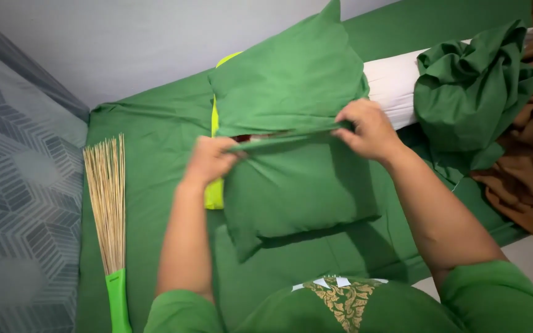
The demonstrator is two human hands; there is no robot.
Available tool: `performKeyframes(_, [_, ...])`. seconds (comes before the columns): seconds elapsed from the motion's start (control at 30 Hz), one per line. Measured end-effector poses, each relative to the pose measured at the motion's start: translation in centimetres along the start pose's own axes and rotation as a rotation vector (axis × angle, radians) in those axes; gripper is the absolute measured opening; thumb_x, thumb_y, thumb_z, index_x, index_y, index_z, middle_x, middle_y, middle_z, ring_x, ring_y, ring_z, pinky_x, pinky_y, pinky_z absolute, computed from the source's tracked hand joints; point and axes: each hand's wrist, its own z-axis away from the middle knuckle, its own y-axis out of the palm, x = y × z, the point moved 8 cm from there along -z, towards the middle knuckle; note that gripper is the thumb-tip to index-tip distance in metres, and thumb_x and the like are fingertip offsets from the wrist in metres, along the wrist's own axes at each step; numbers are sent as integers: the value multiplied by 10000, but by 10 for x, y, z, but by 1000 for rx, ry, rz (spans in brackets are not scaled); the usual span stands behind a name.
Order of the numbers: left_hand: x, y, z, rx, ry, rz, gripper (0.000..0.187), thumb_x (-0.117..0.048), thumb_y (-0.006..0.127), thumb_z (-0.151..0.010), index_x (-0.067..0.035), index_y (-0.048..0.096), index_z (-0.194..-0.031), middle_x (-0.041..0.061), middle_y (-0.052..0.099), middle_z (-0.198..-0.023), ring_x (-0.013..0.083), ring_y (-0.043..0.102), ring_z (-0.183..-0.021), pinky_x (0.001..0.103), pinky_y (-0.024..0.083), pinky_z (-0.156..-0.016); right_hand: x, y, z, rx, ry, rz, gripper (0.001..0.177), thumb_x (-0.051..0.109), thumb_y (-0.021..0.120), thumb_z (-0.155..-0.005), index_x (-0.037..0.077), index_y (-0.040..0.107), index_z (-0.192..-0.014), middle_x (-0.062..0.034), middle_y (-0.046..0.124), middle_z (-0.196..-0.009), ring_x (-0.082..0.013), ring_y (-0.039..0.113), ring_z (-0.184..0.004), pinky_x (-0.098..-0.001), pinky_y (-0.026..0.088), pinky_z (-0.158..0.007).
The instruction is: The person places a green pillowcase over a pillow with an American flag pattern, then repeats the process with a long cylindrical pillow. The person adjusts the fabric to fit snugly around each pillow.
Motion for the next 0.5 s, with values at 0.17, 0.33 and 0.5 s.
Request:
performKeyframes(0.17, [62, -40, 30, -270, -266, 92, 461, -265, 756, -909, -195, 534, -1307, 162, 478, -1270, 364, 430, -1214, 471, 342, -1066, -96, 17, 96, -149, 730, 44, 793, 475, 898, -778, 108, 537, -1381, -220, 481, -1273, -397, 514, -1271, -483, 416, -1078])
performKeyframes(0.33, [67, 64, 87, 261, -878, 287, 1231, -593, 790, -755, -194, 69, -1670, 252, 307, -1641, 465, 311, -1499, 604, 258, -1241, -86, 63, 138, 1, 1328, -489, 1286, 635, 865, -739, 154, 125, -1674, -303, 358, -1601, -414, 425, -1452, -531, 388, -1171])
performKeyframes(0.5, [96, 96, 50, 64, -709, 284, 854, -339, 865, -778, -142, 478, -1514, 181, 620, -1413, 358, 552, -1346, 531, 409, -1155, -51, 31, 101, -362, 876, -494, 470, 120, 850, -784, 147, 705, -1231, -170, 756, -1088, -285, 724, -1030, -420, 567, -866])
